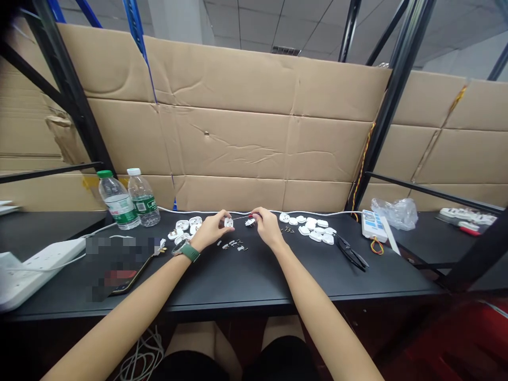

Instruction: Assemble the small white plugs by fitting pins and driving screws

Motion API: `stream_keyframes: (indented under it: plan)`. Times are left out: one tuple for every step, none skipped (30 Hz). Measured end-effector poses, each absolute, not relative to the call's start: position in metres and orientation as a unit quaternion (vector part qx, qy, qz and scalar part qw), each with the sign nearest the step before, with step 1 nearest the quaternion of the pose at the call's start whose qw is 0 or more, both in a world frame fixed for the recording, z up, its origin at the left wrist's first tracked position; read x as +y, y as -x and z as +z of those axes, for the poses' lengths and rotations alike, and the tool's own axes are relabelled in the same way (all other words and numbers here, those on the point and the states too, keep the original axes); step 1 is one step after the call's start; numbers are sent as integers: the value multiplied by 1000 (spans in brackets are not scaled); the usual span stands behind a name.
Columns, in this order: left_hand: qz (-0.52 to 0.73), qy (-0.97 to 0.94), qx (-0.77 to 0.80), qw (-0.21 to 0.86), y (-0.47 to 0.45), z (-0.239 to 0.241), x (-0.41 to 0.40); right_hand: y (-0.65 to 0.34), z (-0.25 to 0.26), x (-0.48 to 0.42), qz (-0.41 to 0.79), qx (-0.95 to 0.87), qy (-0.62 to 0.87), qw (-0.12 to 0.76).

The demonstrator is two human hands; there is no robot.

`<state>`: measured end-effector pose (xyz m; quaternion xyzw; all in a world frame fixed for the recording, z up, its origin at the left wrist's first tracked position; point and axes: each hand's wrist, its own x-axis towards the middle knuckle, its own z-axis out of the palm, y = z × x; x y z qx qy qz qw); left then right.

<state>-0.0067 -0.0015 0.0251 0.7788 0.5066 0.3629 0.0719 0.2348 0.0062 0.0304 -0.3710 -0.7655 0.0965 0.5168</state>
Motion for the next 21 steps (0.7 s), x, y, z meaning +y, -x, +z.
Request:
stream_keyframes:
  plan:
    - [357,-783,504,74,6,25,-2,-235,30,6,95,-764,371,519]
    - [351,-787,501,75,6,26,-2,-235,30,6,92,-762,372,522]
    - [345,-792,498,76,5,26,-3,-235,30,6,90,-761,374,523]
    - [340,-796,495,77,5,27,-4,-235,30,7,88,-760,376,522]
    - [336,-799,493,79,4,28,-4,-235,30,7,87,-761,378,520]
    - [334,-801,490,82,4,29,-5,-235,29,8,87,-763,378,517]
    - [332,-803,488,85,3,29,-6,-235,28,9,88,-765,378,514]
    - [330,-804,486,88,2,30,-7,-235,28,9,88,-767,378,511]
    - [330,-805,484,90,2,31,-7,-235,27,10,88,-768,378,509]
    - [331,-807,482,91,2,31,-8,-235,27,10,88,-768,378,510]
    - [332,-807,480,91,1,32,-8,-235,26,10,86,-766,380,512]
    - [334,-807,479,90,1,32,-8,-235,26,10,84,-762,382,515]
    - [337,-805,480,88,1,32,-9,-236,26,10,82,-759,385,519]
    - [339,-804,481,87,1,32,-9,-236,26,10,81,-755,388,522]
    - [342,-802,482,87,1,32,-9,-236,26,10,81,-753,391,524]
    - [344,-801,483,89,1,32,-9,-237,26,10,82,-752,393,524]
    - [345,-799,483,91,1,33,-9,-237,26,10,83,-752,394,522]
    - [346,-798,484,94,1,32,-9,-237,26,11,84,-752,394,521]
    - [347,-798,483,96,1,32,-9,-237,26,11,83,-754,394,519]
    - [347,-798,483,97,1,32,-9,-237,25,11,81,-755,394,517]
    - [348,-798,483,97,2,32,-9,-237,25,12,79,-756,394,516]
